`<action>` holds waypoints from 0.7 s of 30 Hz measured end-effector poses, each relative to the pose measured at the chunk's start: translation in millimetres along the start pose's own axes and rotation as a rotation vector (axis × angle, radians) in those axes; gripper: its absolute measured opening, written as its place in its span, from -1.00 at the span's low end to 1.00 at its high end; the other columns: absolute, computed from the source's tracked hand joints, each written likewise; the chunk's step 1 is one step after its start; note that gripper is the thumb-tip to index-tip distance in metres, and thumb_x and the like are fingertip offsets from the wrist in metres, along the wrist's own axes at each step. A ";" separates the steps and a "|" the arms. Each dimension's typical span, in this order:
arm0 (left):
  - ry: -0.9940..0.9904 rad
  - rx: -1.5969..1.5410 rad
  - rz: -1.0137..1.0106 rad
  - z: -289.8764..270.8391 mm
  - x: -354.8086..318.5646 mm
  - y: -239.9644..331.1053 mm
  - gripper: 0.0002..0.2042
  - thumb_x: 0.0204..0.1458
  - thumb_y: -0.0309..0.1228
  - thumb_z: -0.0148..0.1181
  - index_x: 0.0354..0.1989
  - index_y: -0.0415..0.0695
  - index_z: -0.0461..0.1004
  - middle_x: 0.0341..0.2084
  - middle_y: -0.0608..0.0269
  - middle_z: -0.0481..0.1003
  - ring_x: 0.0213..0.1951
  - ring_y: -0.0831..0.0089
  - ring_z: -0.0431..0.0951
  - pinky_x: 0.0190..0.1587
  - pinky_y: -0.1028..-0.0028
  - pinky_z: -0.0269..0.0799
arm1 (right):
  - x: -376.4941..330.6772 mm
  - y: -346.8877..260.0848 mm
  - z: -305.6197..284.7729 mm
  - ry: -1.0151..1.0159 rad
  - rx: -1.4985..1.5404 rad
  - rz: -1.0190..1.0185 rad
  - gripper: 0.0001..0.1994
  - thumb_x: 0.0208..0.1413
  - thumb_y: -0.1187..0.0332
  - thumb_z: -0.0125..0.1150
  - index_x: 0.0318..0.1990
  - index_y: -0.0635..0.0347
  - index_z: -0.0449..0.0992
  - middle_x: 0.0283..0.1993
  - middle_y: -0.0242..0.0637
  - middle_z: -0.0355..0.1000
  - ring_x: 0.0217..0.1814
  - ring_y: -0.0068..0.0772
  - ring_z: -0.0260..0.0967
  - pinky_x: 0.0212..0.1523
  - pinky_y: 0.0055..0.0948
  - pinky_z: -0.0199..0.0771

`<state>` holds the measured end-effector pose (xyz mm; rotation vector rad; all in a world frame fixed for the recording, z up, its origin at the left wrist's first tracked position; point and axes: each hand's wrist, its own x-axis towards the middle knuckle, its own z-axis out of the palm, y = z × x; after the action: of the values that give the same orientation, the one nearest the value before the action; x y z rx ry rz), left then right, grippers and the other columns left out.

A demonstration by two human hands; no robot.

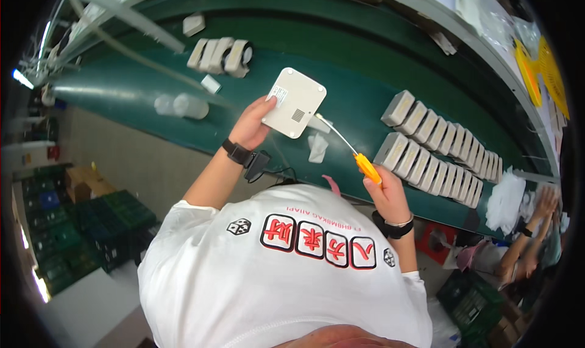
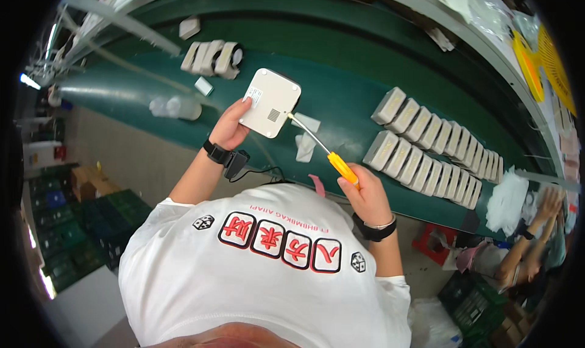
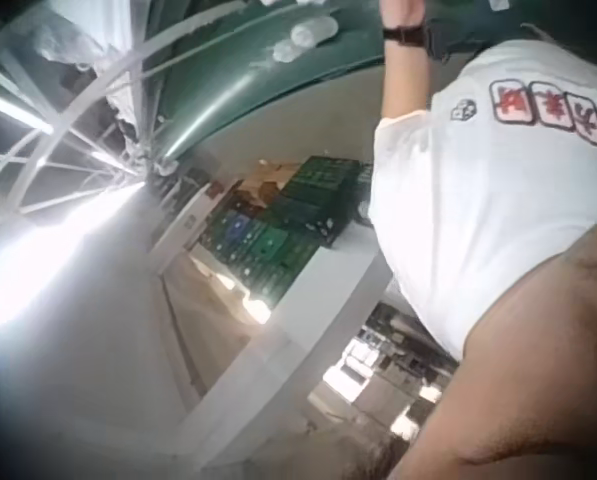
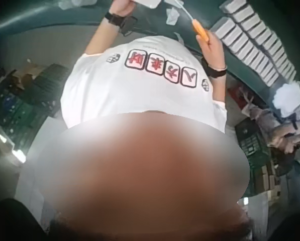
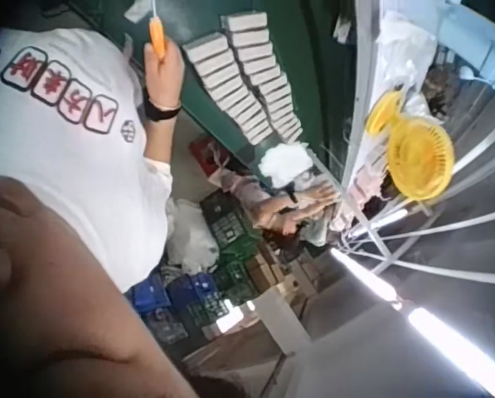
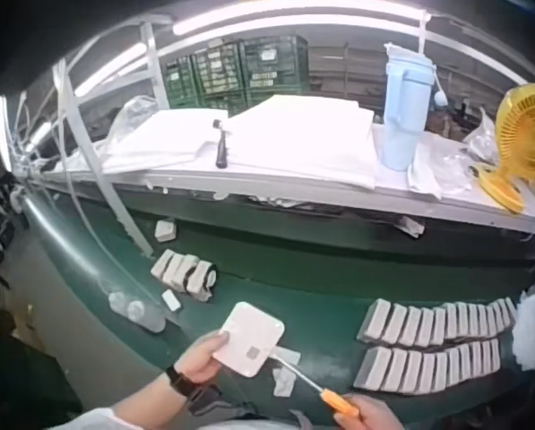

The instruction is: Cleaning rectangular electronic components using a cloth and liquid and arranging them in rows on a production table.

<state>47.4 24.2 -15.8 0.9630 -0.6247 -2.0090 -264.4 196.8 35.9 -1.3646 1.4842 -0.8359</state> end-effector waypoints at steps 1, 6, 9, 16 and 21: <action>0.042 0.026 0.039 -8.4 -19.0 -1.5 -0.60 0.24 -0.29 0.08 0.16 -0.27 0.35 0.02 0.17 0.48 0.04 0.40 0.49 0.09 0.41 0.39 | 1.9 -13.0 -0.7 -0.072 -0.118 -0.038 -0.73 0.14 0.38 0.18 -0.06 0.35 0.45 -0.27 -0.17 0.47 -0.27 -0.25 0.43 -0.21 -0.39 0.39; 0.261 0.060 0.144 -33.4 -99.2 -12.8 -0.59 0.22 -0.29 0.11 0.15 -0.29 0.36 -0.01 0.20 0.50 0.00 0.44 0.50 0.07 0.44 0.39 | -10.3 -44.8 7.3 -0.262 -0.423 -0.114 -0.74 0.15 0.26 0.19 -0.19 0.31 0.44 -0.35 -0.06 0.40 -0.35 -0.02 0.38 -0.33 -0.27 0.36; 0.361 0.055 0.193 -40.4 -127.8 -24.2 -0.61 0.19 -0.33 0.15 0.12 -0.30 0.39 -0.04 0.20 0.52 -0.03 0.46 0.52 0.05 0.45 0.39 | -11.8 -48.9 18.7 -0.330 -0.479 -0.137 -0.72 0.15 0.20 0.19 -0.23 0.29 0.42 -0.36 -0.04 0.39 -0.36 0.02 0.37 -0.35 -0.23 0.35; 0.470 0.243 0.280 -69.1 -168.4 -38.6 -0.64 0.07 -0.47 0.26 0.04 -0.34 0.45 -0.12 0.20 0.55 -0.12 0.49 0.54 -0.02 0.49 0.42 | -21.0 -48.0 39.4 -0.447 -0.525 -0.180 -0.65 0.14 0.10 0.17 -0.26 0.27 0.41 -0.40 -0.05 0.40 -0.37 0.03 0.39 -0.36 -0.19 0.35; 0.512 0.390 0.332 -72.6 -185.2 -42.4 -0.61 -0.01 -0.49 0.32 0.01 -0.37 0.47 -0.15 0.19 0.55 -0.16 0.51 0.54 -0.07 0.49 0.44 | -30.8 -44.0 43.0 -0.361 -0.559 -0.172 -0.64 0.13 0.08 0.17 -0.29 0.27 0.41 -0.42 -0.04 0.39 -0.37 0.02 0.39 -0.37 -0.20 0.35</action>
<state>158.2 194.7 -12.8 1.4350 -0.8339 -1.2985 -209.9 224.7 67.2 -1.9581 1.3727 -0.2460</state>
